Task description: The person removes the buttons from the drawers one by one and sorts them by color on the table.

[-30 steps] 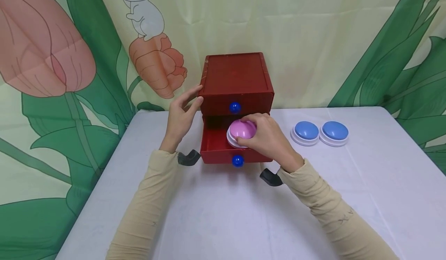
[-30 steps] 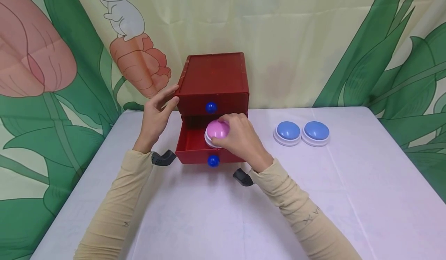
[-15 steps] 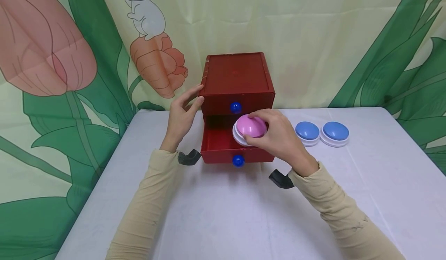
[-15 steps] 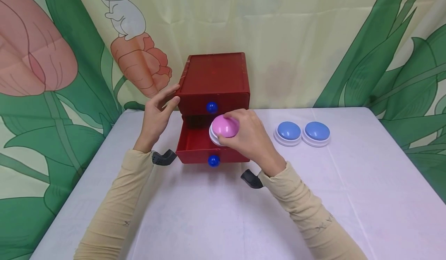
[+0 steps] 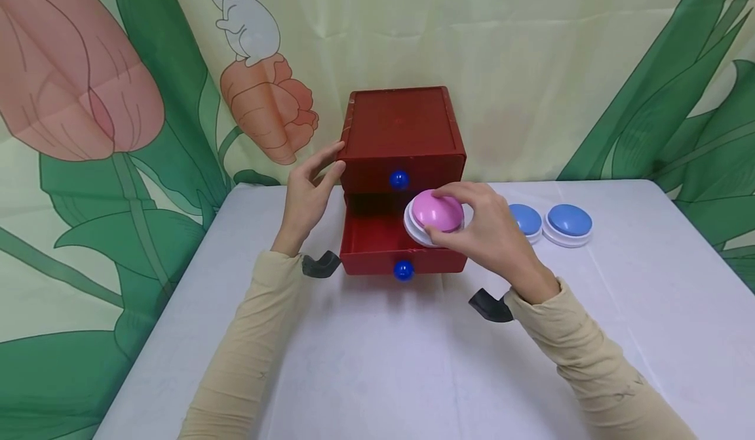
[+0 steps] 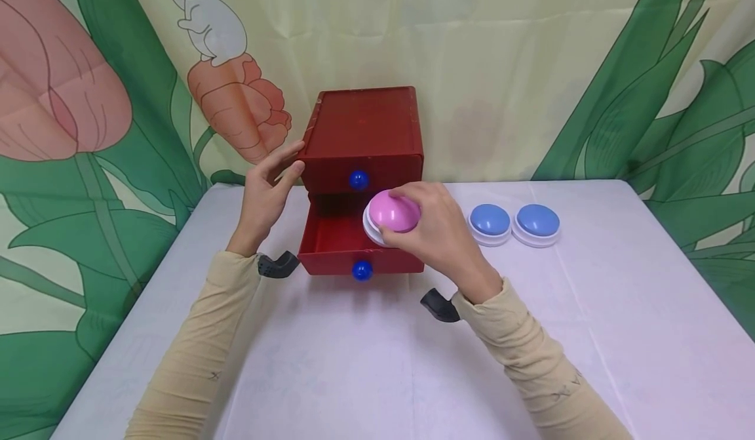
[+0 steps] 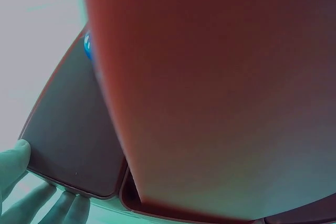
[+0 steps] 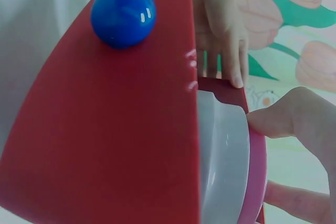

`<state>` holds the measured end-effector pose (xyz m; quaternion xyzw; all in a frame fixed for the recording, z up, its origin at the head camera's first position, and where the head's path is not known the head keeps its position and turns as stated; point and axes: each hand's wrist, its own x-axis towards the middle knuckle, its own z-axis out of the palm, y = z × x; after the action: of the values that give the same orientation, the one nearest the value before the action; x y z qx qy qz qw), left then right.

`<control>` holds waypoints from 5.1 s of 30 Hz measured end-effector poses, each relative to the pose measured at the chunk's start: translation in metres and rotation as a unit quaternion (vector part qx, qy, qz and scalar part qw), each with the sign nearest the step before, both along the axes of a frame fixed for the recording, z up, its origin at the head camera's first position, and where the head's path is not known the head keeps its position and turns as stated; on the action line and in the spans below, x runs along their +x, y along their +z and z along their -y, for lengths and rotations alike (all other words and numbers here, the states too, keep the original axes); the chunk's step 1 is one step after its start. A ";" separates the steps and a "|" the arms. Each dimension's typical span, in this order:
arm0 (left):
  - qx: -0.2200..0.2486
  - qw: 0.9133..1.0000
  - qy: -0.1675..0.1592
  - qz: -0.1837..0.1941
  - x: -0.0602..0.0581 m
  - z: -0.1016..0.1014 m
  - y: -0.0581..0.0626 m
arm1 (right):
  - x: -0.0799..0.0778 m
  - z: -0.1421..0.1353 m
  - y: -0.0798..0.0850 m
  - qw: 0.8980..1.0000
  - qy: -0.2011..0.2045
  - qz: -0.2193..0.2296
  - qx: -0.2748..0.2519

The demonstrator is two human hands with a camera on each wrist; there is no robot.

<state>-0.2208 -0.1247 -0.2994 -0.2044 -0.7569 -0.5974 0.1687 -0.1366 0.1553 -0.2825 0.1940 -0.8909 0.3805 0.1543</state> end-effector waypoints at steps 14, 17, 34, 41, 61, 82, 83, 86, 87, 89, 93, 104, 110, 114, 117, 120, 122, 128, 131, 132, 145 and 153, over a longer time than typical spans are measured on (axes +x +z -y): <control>0.002 1.000 0.003 -0.003 -0.001 0.000 0.000 | 0.008 -0.024 0.005 0.999 -0.034 -0.028 0.004; -0.001 1.000 0.005 -0.002 -0.001 0.000 0.000 | 0.008 -0.030 0.005 0.999 -0.039 -0.026 0.000; -0.007 1.000 -0.001 -0.006 -0.003 0.000 -0.001 | 0.008 -0.058 -0.008 0.998 -0.064 -0.008 0.000; -0.001 1.000 -0.003 0.002 -0.001 0.000 0.000 | 0.008 -0.063 -0.011 0.997 -0.075 0.005 0.002; -0.006 1.000 0.001 -0.005 -0.002 0.002 -0.001 | 0.008 -0.086 -0.022 0.994 -0.100 0.029 0.022; -0.013 1.000 0.000 -0.001 -0.002 0.003 0.000 | 0.006 -0.122 -0.050 0.990 -0.102 0.069 0.073; -0.012 1.000 0.000 -0.001 -0.002 0.003 0.000 | 0.006 -0.124 -0.051 0.990 -0.101 0.069 0.072; -0.010 1.000 -0.001 0.000 -0.002 0.003 0.001 | 0.006 -0.129 -0.054 0.989 -0.101 0.079 0.076; -0.009 1.000 -0.001 0.001 -0.002 0.003 0.001 | 0.006 -0.130 -0.054 0.988 -0.102 0.083 0.078; -0.008 1.000 -0.002 0.000 -0.002 0.002 0.002 | 0.007 -0.132 -0.056 0.987 -0.105 0.088 0.082; -0.006 1.000 -0.003 0.000 -0.002 0.002 0.001 | 0.008 -0.135 -0.059 0.986 -0.106 0.093 0.089; -0.012 1.000 0.007 0.005 -0.002 0.002 0.000 | 0.007 -0.142 -0.070 0.983 -0.101 0.112 0.103; -0.013 1.000 0.008 0.001 -0.002 0.001 0.000 | 0.007 -0.144 -0.075 0.981 -0.100 0.125 0.112; -0.011 1.000 0.006 0.001 -0.002 0.001 0.000 | 0.007 -0.145 -0.078 0.979 -0.097 0.137 0.117; -0.010 1.000 0.007 0.004 -0.002 0.001 0.000 | 0.006 -0.147 -0.082 0.979 -0.094 0.133 0.119; -0.008 1.000 0.006 0.005 -0.002 0.001 0.001 | 0.006 -0.149 -0.085 0.981 -0.091 0.123 0.119; -0.009 1.000 0.007 0.006 -0.002 0.001 0.001 | 0.005 -0.150 -0.088 0.981 -0.090 0.119 0.120; -0.006 1.000 0.008 0.006 -0.003 0.000 0.000 | 0.005 -0.151 -0.092 0.982 -0.084 0.115 0.127; -0.007 1.000 0.008 0.003 -0.003 0.000 0.000 | 0.006 -0.151 -0.092 0.980 -0.083 0.125 0.130; -0.007 1.000 0.007 0.002 -0.003 0.000 0.000 | 0.006 -0.151 -0.092 0.979 -0.083 0.132 0.131; -0.007 1.000 0.006 0.007 -0.001 0.000 0.002 | 0.006 -0.152 -0.087 0.966 -0.093 0.196 0.137; -0.012 1.000 0.009 0.002 -0.002 0.000 0.001 | 0.009 -0.146 -0.075 0.975 -0.103 0.152 0.122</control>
<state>-0.2226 -0.1246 -0.2985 -0.1986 -0.7662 -0.5869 0.1703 -0.1280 0.3012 -0.3577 0.0587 -0.9590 0.2758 0.0300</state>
